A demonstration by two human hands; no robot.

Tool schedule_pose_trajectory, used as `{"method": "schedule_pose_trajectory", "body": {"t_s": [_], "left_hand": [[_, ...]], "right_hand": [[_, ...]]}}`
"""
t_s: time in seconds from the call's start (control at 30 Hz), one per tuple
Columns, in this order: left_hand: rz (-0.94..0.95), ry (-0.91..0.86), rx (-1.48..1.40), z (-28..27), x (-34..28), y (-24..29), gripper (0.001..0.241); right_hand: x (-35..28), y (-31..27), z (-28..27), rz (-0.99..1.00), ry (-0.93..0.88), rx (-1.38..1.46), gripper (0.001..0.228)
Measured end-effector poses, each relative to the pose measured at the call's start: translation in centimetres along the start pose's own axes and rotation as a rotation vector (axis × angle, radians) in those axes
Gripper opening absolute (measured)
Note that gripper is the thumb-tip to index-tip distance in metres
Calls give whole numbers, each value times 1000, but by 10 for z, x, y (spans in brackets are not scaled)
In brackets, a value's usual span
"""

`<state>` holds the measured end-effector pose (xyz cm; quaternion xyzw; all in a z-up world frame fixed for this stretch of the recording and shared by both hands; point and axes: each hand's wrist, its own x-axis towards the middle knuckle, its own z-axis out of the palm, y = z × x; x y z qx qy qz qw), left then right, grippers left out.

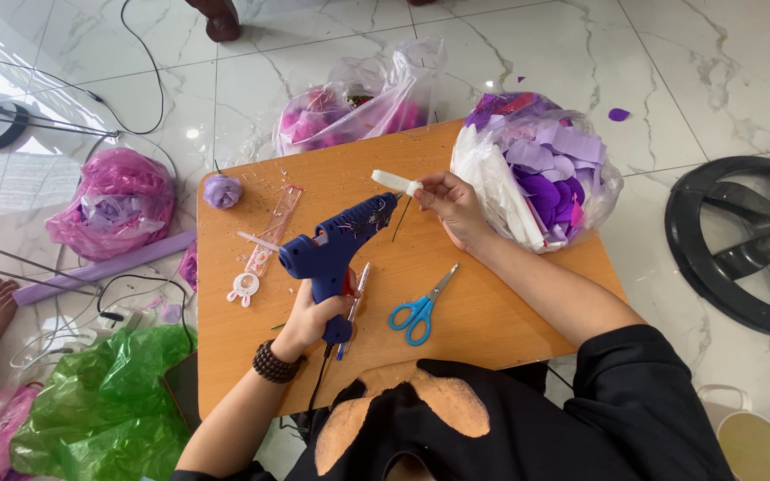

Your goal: Using a hot glue gun to attach small white foam pieces to a wire stem for a floral craft

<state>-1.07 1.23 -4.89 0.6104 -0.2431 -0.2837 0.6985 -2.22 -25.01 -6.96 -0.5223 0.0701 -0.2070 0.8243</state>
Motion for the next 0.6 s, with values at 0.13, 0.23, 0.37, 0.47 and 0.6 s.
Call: {"method": "schedule_pose_trajectory", "body": {"t_s": [0.13, 0.23, 0.37, 0.47, 0.6], "left_hand": [[-8, -7, 8, 1, -1, -6, 20], [-34, -1, 22, -3, 0, -10, 23], [-11, 12, 9, -2, 1, -7, 20], [-11, 11, 7, 0, 0, -3, 20], [10, 9, 15, -2, 2, -14, 22]], "right_hand": [[1, 2, -1, 1, -1, -7, 21], [1, 3, 1, -12, -29, -50, 19], [0, 1, 0, -4, -23, -42, 19], [1, 2, -1, 2, -24, -43, 19], [0, 0, 1, 5, -34, -49, 19]]}}
